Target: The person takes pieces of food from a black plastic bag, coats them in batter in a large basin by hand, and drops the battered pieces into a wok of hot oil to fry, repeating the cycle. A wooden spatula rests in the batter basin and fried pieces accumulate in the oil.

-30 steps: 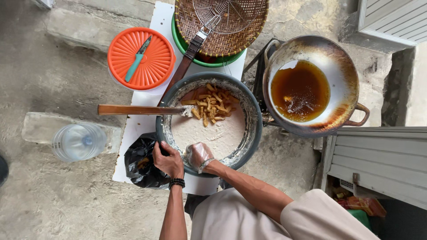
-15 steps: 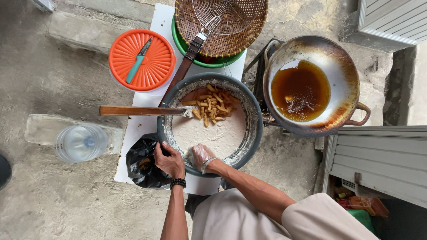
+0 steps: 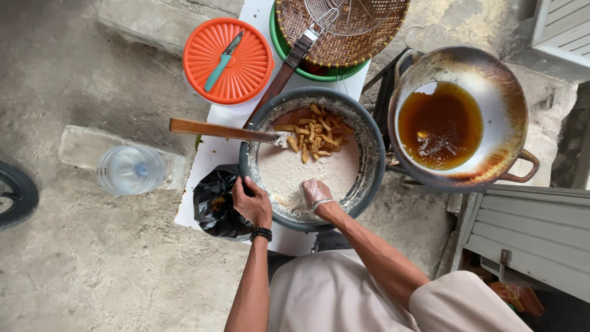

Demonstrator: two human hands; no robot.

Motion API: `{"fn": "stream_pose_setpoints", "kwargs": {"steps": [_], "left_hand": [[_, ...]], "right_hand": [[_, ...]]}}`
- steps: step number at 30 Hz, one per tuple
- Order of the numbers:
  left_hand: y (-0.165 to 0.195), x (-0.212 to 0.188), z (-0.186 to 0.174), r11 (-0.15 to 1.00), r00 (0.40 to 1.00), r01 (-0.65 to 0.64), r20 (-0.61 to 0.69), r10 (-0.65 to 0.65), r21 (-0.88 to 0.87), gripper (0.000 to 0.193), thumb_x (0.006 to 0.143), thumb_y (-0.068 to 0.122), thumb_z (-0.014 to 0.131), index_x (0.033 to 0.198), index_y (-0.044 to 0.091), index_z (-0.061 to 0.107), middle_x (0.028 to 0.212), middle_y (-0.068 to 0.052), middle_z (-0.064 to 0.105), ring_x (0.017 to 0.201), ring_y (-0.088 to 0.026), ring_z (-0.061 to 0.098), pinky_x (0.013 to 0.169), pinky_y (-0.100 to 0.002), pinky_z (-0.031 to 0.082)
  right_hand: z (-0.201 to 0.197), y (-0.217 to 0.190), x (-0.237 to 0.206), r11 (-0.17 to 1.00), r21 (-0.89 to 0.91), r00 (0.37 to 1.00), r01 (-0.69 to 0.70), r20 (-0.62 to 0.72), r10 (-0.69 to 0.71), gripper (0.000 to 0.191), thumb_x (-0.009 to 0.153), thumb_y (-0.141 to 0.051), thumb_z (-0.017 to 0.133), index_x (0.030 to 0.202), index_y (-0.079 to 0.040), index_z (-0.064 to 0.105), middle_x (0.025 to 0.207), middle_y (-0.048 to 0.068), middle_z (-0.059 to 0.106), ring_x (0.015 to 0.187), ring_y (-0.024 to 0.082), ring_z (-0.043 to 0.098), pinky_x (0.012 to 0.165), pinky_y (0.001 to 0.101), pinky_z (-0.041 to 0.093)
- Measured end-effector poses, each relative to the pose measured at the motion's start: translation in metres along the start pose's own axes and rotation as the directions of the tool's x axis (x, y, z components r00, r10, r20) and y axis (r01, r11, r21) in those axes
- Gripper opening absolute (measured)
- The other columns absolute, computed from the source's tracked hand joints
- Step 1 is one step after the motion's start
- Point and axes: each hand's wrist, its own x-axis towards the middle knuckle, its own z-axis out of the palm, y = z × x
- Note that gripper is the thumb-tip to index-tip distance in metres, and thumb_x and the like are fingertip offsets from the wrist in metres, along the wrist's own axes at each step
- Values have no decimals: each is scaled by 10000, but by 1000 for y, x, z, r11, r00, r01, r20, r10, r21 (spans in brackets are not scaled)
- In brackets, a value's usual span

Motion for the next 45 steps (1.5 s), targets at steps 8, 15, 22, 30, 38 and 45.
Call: {"fn": "stream_pose_setpoints", "kwargs": {"steps": [8, 15, 22, 30, 38, 45], "left_hand": [[-7, 4, -5, 999, 999, 38, 7, -37, -24, 291, 1037, 190, 612, 1112, -76, 706, 1008, -252, 711, 890, -431, 692, 763, -480, 543], [-12, 7, -10, 999, 1000, 18, -1, -18, -46, 303, 1049, 190, 603, 1124, -90, 691, 1028, -265, 703, 887, -429, 695, 766, -473, 550], [-16, 9, -12, 999, 1000, 26, 2, -26, -45, 313, 1041, 192, 602, 1122, -96, 694, 1033, -271, 701, 904, -441, 691, 787, -480, 549], [-24, 8, -8, 997, 998, -69, -17, 68, -24, 317, 1062, 193, 601, 1114, -109, 683, 1076, -287, 706, 971, -452, 684, 866, -489, 548], [-22, 3, -5, 999, 999, -46, 15, 46, -9, 324, 1061, 193, 587, 1104, -113, 685, 1065, -285, 707, 964, -455, 673, 864, -507, 529], [-28, 0, 2, 998, 999, -34, 40, 36, -46, 322, 1066, 204, 584, 1093, -100, 685, 1028, -272, 706, 922, -445, 664, 829, -511, 512]], "right_hand": [[21, -51, 20, 997, 67, 992, 43, 116, -51, 188, 748, -172, 709, 695, 7, 730, 713, 308, 653, 697, 452, 697, 659, 506, 572], [10, -58, 26, 932, 360, 998, -41, 54, 23, 195, 719, -203, 765, 762, -13, 757, 739, 285, 676, 657, 426, 719, 614, 483, 583], [23, -78, 29, 984, 163, 994, 67, -102, -50, 117, 702, -124, 754, 710, -9, 731, 732, 286, 658, 716, 452, 692, 622, 507, 566], [13, -93, 23, 969, 228, 994, -93, 79, 77, 182, 796, -183, 716, 782, -4, 741, 756, 309, 650, 732, 467, 693, 641, 531, 568], [21, -91, 19, 961, 244, 990, -129, 86, 111, 160, 748, -140, 714, 800, 7, 748, 772, 322, 659, 762, 476, 694, 650, 531, 569], [10, -34, 33, 599, 734, 917, -319, 400, -2, 142, 932, -112, 646, 968, -25, 752, 817, 120, 739, 644, 207, 616, 575, 398, 515]]}}
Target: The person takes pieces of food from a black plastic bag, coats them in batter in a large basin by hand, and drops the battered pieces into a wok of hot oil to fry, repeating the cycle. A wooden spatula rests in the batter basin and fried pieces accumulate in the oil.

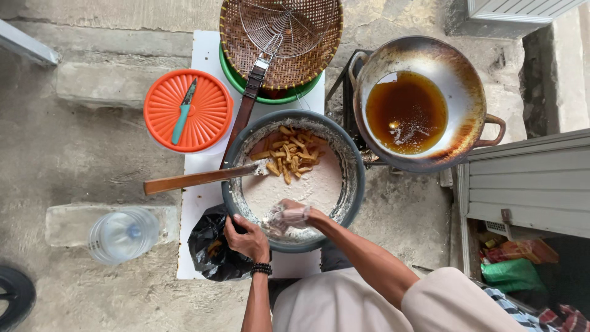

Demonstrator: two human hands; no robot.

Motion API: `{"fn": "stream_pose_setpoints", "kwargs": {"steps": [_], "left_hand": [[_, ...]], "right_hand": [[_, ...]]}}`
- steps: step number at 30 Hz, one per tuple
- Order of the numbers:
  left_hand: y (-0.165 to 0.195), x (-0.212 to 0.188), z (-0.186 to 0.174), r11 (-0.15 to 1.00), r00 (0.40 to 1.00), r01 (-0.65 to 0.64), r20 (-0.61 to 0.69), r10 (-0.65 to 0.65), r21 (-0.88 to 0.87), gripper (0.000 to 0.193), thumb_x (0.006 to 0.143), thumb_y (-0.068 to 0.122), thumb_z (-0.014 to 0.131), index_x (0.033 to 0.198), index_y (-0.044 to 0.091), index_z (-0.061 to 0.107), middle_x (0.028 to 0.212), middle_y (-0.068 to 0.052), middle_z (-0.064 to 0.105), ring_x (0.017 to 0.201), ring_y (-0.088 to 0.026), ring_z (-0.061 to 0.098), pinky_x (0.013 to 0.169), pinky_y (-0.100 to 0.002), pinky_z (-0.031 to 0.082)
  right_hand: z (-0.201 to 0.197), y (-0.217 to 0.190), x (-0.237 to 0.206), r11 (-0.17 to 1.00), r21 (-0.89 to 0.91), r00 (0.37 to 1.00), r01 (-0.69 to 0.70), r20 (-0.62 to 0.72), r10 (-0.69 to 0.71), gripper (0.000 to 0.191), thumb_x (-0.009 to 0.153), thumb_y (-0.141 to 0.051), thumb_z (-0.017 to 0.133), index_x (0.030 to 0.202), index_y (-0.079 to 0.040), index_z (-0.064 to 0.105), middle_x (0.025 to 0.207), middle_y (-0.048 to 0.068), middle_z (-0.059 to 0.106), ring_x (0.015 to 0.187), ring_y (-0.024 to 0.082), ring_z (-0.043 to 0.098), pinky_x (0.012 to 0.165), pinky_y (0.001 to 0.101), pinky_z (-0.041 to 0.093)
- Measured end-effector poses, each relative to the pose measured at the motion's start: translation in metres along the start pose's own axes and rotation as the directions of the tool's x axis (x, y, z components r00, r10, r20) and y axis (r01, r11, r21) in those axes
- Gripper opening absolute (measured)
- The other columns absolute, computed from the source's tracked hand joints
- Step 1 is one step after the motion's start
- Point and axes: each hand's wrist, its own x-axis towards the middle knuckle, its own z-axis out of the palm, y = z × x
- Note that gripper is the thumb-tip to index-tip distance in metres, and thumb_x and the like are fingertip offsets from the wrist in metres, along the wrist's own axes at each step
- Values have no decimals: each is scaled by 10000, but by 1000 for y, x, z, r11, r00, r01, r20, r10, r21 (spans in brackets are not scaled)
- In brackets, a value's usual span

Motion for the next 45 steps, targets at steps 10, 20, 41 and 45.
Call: {"fn": "stream_pose_setpoints", "kwargs": {"steps": [10, 20, 41, 45], "left_hand": [[43, -31, -6, 999, 988, -23, -156, 17, -42, 534, 1132, 378, 395, 1431, -50, 508, 1326, -185, 500, 1176, -297, 489, 1045, -464, 411], [143, -289, 117, 884, 549, 39, 749, 371, -466, 171, 936, 156, 637, 939, 1, 707, 936, -157, 713, 908, -375, 689, 815, -440, 551], [65, -377, 425, 941, 559, -238, 826, -70, 241, 538, 889, -7, 582, 1406, 140, 591, 1285, -204, 566, 1163, -409, 609, 979, -500, 507], [66, -382, 427, 937, 592, -208, 799, -107, 280, 425, 935, 23, 558, 1331, 154, 641, 1213, -198, 603, 1078, -421, 646, 899, -529, 527]], "right_hand": [[-160, -1, -187, 532, 759, 924, 376, -349, -154, 400, 957, -241, 671, 1239, 41, 667, 1125, 161, 744, 997, 225, 748, 889, 366, 629], [-404, 238, -216, 907, 370, 561, 201, -802, 203, 263, 936, -62, 655, 1176, 26, 719, 1030, 128, 774, 870, 188, 740, 802, 326, 613], [-473, 385, -237, 940, 157, 323, 303, -945, 54, 183, 947, -183, 662, 876, -18, 702, 786, 51, 686, 702, 131, 633, 637, 276, 501], [-473, 401, -251, 760, 403, 368, 510, -901, 231, 202, 977, -202, 645, 928, -18, 710, 816, 61, 672, 699, 143, 614, 634, 277, 495]]}}
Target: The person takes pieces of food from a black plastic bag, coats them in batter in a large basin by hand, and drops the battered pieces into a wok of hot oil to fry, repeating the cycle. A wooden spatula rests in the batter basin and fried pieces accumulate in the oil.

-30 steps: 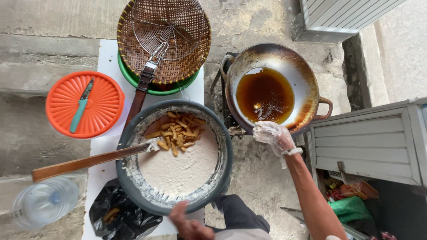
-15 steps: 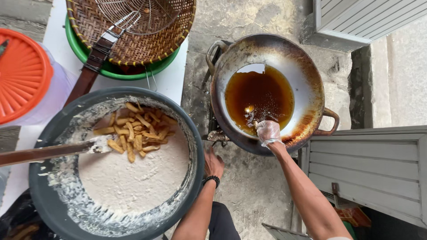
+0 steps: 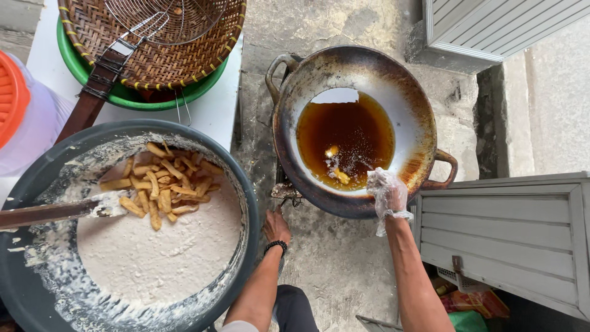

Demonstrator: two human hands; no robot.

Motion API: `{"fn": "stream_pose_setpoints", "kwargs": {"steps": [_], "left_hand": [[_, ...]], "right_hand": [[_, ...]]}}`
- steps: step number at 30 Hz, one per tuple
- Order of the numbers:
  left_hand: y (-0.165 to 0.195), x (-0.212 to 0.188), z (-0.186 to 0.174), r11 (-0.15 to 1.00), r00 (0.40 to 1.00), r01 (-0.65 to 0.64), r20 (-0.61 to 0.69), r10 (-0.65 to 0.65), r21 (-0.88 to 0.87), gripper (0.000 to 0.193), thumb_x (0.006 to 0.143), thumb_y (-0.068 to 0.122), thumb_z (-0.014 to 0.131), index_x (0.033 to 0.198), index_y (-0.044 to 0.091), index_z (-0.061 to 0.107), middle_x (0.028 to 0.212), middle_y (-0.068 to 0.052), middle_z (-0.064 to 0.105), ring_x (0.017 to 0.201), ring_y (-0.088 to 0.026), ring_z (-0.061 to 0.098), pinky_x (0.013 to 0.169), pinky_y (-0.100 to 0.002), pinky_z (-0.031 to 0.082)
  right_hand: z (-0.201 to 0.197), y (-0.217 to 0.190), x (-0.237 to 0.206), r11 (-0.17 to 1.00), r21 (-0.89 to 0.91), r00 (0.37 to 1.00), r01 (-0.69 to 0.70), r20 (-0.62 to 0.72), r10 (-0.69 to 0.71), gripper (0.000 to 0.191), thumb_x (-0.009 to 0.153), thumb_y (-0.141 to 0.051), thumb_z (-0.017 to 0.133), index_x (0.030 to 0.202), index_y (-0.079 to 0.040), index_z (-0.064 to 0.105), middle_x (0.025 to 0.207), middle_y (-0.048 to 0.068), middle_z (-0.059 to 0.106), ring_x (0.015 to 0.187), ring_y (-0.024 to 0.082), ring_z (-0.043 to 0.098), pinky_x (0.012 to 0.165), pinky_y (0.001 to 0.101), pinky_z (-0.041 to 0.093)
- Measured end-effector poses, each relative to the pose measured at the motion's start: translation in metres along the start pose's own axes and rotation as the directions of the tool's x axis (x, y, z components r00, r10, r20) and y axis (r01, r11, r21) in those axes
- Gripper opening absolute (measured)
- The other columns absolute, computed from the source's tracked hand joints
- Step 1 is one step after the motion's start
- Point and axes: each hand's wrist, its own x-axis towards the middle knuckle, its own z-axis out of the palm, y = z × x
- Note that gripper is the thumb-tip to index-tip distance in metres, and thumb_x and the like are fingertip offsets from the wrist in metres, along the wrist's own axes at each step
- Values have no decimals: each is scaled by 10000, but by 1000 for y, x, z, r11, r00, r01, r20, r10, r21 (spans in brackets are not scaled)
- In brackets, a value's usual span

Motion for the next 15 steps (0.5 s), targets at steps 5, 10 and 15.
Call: {"fn": "stream_pose_setpoints", "kwargs": {"steps": [5, 10, 15], "left_hand": [[5, 0, -9, 998, 999, 42, -10, -42, -42, 325, 997, 84, 542, 1295, 137, 659, 1175, -209, 623, 1073, -426, 646, 874, -536, 531], [10, 0, -27, 998, 999, 43, -34, -42, 36, 283, 991, 102, 575, 1247, 121, 694, 1173, -209, 634, 1078, -411, 645, 893, -519, 532], [13, -2, -49, 993, 985, 114, 130, -111, -17, 323, 1074, 126, 529, 1380, 61, 607, 1223, -216, 631, 1049, -377, 661, 875, -517, 526]], "right_hand": [[-2, 1, -6, 919, 358, 985, -164, 103, 135, 187, 1048, -166, 643, 966, 1, 659, 833, 75, 621, 704, 162, 558, 603, 288, 420], [14, -24, -28, 825, 529, 969, -199, 229, 87, 188, 1063, -179, 599, 961, -22, 600, 880, 97, 616, 752, 203, 560, 658, 333, 464], [47, -65, -64, 785, 578, 969, -221, 224, 108, 191, 1041, -179, 594, 1004, 7, 618, 921, 120, 645, 793, 214, 579, 686, 334, 475]]}}
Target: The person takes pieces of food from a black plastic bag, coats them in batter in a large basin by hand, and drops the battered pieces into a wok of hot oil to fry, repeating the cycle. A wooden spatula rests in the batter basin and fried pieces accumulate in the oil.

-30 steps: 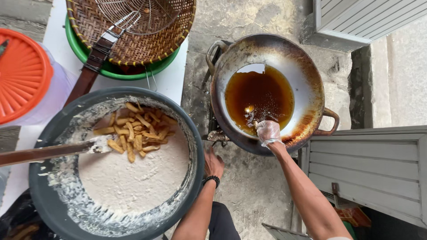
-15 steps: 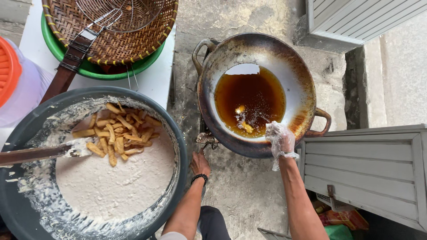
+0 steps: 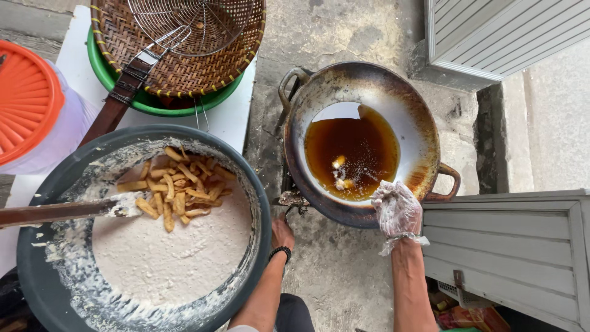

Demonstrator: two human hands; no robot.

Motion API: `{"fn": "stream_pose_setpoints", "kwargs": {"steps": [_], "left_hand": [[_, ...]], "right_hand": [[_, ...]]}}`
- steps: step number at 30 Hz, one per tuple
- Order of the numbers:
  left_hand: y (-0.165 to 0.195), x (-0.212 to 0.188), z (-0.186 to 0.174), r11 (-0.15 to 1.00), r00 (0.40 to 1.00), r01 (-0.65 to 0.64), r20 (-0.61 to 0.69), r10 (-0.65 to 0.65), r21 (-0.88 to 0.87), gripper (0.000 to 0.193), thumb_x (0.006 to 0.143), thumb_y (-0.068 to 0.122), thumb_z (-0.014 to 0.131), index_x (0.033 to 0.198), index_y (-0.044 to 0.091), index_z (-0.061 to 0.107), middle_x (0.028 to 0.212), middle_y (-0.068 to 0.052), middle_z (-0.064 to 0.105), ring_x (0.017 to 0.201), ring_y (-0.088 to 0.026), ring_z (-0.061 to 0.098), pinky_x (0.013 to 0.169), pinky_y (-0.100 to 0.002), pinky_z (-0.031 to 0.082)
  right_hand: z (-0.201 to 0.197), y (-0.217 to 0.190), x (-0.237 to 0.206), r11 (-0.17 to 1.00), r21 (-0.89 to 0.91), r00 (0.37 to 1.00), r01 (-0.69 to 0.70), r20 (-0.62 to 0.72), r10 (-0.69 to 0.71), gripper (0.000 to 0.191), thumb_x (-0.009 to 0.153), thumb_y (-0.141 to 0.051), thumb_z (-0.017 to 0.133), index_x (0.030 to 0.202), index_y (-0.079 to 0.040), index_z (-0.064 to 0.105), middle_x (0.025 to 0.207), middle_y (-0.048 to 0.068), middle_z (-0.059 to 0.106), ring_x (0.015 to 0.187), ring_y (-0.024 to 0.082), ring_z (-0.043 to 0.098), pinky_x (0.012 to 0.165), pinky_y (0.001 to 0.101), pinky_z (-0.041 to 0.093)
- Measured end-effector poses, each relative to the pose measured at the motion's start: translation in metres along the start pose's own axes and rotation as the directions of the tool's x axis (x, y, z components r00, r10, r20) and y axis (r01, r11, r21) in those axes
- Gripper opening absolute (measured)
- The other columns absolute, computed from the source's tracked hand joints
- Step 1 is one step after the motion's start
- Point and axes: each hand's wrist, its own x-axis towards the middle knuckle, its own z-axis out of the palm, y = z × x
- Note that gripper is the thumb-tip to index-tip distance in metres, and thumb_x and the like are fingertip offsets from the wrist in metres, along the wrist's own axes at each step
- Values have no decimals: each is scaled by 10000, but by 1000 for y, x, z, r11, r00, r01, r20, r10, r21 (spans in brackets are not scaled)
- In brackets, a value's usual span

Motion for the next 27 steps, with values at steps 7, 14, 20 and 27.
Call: {"fn": "stream_pose_setpoints", "kwargs": {"steps": [7, 14, 20, 27], "left_hand": [[-30, -82, -28, 956, 974, -201, -148, 172, -215, 624, 880, 316, 744, 1392, 24, 542, 1431, -230, 528, 1316, -411, 487, 1092, -508, 392], [-72, -260, -152, 788, 952, -220, 51, 303, -575, 286, 881, 217, 734, 1095, 28, 734, 1066, -147, 739, 884, -339, 719, 789, -415, 562], [-143, -313, -314, 780, 650, -508, -757, 68, -366, 85, 916, 94, 651, 944, 42, 712, 903, -101, 719, 835, -276, 686, 779, -381, 546], [-252, -199, -451, 956, 369, -234, -926, -79, -175, 359, 959, 152, 648, 1276, -12, 612, 1215, -195, 652, 1133, -392, 567, 975, -504, 454]], "right_hand": [[105, 28, -66, 993, -105, 998, -61, 10, 62, 175, 1025, -84, 617, 1085, 75, 660, 954, 125, 680, 847, 205, 635, 755, 329, 538], [247, 119, -152, 747, -661, 829, 70, 455, 325, 193, 850, 43, 741, 1043, 32, 732, 975, 137, 750, 854, 200, 720, 793, 357, 600], [323, 243, -180, -48, -669, 652, 742, 703, 284, 199, 810, -79, 694, 990, -56, 775, 865, 196, 752, 806, 312, 763, 741, 402, 610], [364, 355, -211, -283, -622, 673, 730, 726, 143, 269, 849, -243, 719, 729, -18, 634, 696, 229, 659, 687, 442, 661, 626, 536, 520]]}}
